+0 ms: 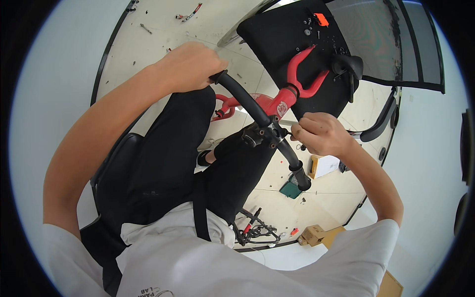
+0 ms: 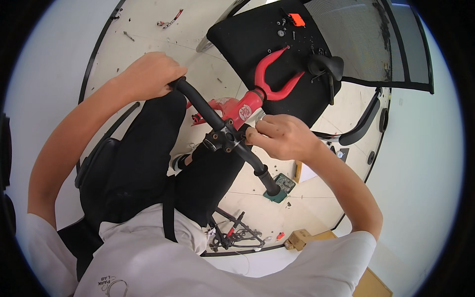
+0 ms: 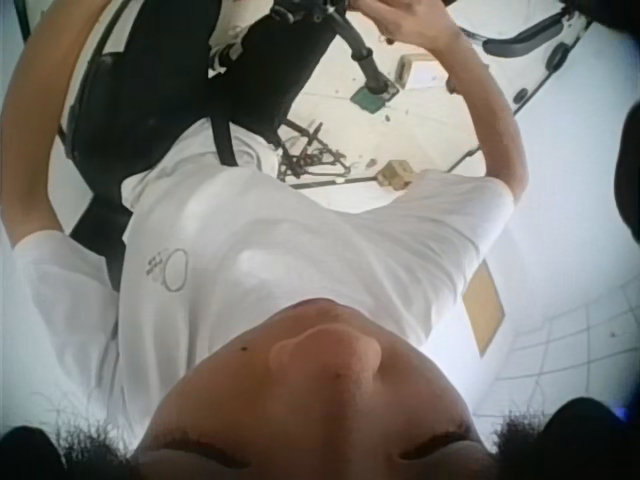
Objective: The person assembles a bicycle handlebar by tightening bolts on the stem and attaching a red fork. They use an Allen key to secure the components and adjust the handlebar position.
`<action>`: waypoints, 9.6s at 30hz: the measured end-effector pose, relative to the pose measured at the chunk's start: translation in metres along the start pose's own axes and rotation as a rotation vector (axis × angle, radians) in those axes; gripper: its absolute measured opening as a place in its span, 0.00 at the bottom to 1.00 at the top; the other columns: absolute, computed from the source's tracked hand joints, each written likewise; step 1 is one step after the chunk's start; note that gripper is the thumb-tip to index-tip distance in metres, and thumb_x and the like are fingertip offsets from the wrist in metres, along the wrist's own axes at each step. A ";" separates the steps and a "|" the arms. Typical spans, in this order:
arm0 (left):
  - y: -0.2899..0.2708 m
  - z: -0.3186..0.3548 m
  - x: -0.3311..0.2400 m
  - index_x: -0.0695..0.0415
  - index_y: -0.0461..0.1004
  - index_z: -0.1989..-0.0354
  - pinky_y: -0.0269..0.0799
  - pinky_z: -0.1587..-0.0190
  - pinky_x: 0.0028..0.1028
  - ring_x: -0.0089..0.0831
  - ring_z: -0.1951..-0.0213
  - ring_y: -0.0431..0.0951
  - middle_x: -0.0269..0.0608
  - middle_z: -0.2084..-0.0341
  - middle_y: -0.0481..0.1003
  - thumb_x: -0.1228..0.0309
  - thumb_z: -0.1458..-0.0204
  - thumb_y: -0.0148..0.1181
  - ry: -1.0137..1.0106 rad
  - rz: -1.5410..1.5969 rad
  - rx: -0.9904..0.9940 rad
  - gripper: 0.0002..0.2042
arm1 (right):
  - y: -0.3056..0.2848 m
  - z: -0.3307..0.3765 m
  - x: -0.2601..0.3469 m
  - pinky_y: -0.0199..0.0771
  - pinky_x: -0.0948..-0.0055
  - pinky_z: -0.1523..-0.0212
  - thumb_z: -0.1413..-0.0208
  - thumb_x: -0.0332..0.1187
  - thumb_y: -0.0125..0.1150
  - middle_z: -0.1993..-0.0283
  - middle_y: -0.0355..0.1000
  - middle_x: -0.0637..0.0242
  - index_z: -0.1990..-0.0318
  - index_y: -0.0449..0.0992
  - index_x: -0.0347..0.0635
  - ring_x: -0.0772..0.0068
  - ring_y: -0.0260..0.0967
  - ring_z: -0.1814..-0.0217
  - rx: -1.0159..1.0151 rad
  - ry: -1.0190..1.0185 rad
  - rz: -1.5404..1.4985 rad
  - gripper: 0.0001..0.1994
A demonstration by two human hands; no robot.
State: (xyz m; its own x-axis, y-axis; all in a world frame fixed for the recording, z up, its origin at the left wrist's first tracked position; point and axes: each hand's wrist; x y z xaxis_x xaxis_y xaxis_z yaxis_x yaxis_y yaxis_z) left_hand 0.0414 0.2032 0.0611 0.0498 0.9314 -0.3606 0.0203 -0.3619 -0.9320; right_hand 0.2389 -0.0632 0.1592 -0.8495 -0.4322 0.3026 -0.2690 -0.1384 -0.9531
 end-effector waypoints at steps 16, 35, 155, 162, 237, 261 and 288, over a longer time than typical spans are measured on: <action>-0.001 -0.002 -0.008 0.53 0.79 0.75 0.75 0.69 0.44 0.49 0.73 0.81 0.46 0.79 0.78 0.69 0.63 0.65 -0.069 -0.056 0.051 0.05 | 0.007 0.004 0.025 0.71 0.64 0.76 0.60 0.21 0.60 0.77 0.64 0.63 0.65 0.73 0.37 0.61 0.69 0.76 -0.035 0.178 -0.118 0.10; 0.010 -0.006 0.002 0.55 0.81 0.73 0.78 0.65 0.44 0.51 0.70 0.82 0.50 0.77 0.79 0.68 0.61 0.65 -0.106 -0.110 -0.015 0.07 | 0.037 -0.039 0.127 0.67 0.54 0.51 0.45 0.27 0.64 0.53 0.69 0.48 0.61 0.75 0.35 0.43 0.66 0.48 -0.740 1.142 -0.008 0.07; -0.008 -0.012 -0.022 0.54 0.80 0.74 0.77 0.69 0.39 0.44 0.74 0.82 0.43 0.79 0.79 0.66 0.57 0.65 0.019 -0.280 -0.024 0.06 | 0.095 -0.043 0.211 0.62 0.53 0.33 0.44 0.19 0.56 0.30 0.61 0.46 0.40 0.70 0.31 0.46 0.61 0.29 -0.679 1.102 0.144 0.22; 0.000 -0.009 -0.021 0.54 0.79 0.78 0.78 0.70 0.37 0.44 0.75 0.82 0.44 0.79 0.79 0.67 0.58 0.64 0.006 -0.230 -0.072 0.05 | 0.077 0.048 0.176 0.78 0.73 0.56 0.33 0.28 0.51 0.61 0.82 0.57 0.44 0.75 0.31 0.72 0.80 0.61 -0.925 1.402 -0.385 0.14; -0.038 -0.040 -0.078 0.52 0.77 0.59 0.68 0.77 0.32 0.36 0.78 0.75 0.37 0.78 0.72 0.72 0.48 0.65 0.492 0.226 -0.104 0.08 | 0.090 -0.060 0.110 0.72 0.65 0.76 0.47 0.25 0.66 0.62 0.73 0.62 0.60 0.73 0.39 0.57 0.74 0.73 -1.051 1.124 0.076 0.09; 0.028 -0.025 -0.080 0.52 0.71 0.65 0.72 0.76 0.39 0.42 0.77 0.77 0.41 0.78 0.74 0.73 0.47 0.53 0.486 -0.038 -0.456 0.03 | 0.110 -0.050 0.112 0.69 0.56 0.77 0.42 0.28 0.57 0.65 0.71 0.61 0.60 0.70 0.44 0.51 0.72 0.72 -0.961 1.078 0.244 0.05; -0.029 -0.022 -0.142 0.59 0.72 0.64 0.70 0.70 0.43 0.47 0.74 0.77 0.46 0.79 0.74 0.66 0.39 0.56 0.310 0.081 -0.182 0.09 | 0.101 -0.034 0.143 0.71 0.57 0.61 0.38 0.35 0.54 0.65 0.76 0.49 0.57 0.77 0.34 0.45 0.73 0.63 -1.062 1.204 -0.342 0.12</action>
State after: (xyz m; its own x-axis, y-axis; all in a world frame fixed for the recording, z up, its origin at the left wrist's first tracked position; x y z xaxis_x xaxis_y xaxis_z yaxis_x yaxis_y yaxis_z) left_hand 0.0559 0.0802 0.1400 0.3585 0.8532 -0.3788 0.1794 -0.4611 -0.8690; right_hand 0.0754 -0.1089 0.1063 -0.3948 0.4594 0.7956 -0.2476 0.7807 -0.5737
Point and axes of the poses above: each hand's wrist, its own z-axis away from the middle knuckle, its own y-axis out of the palm, x = y × z
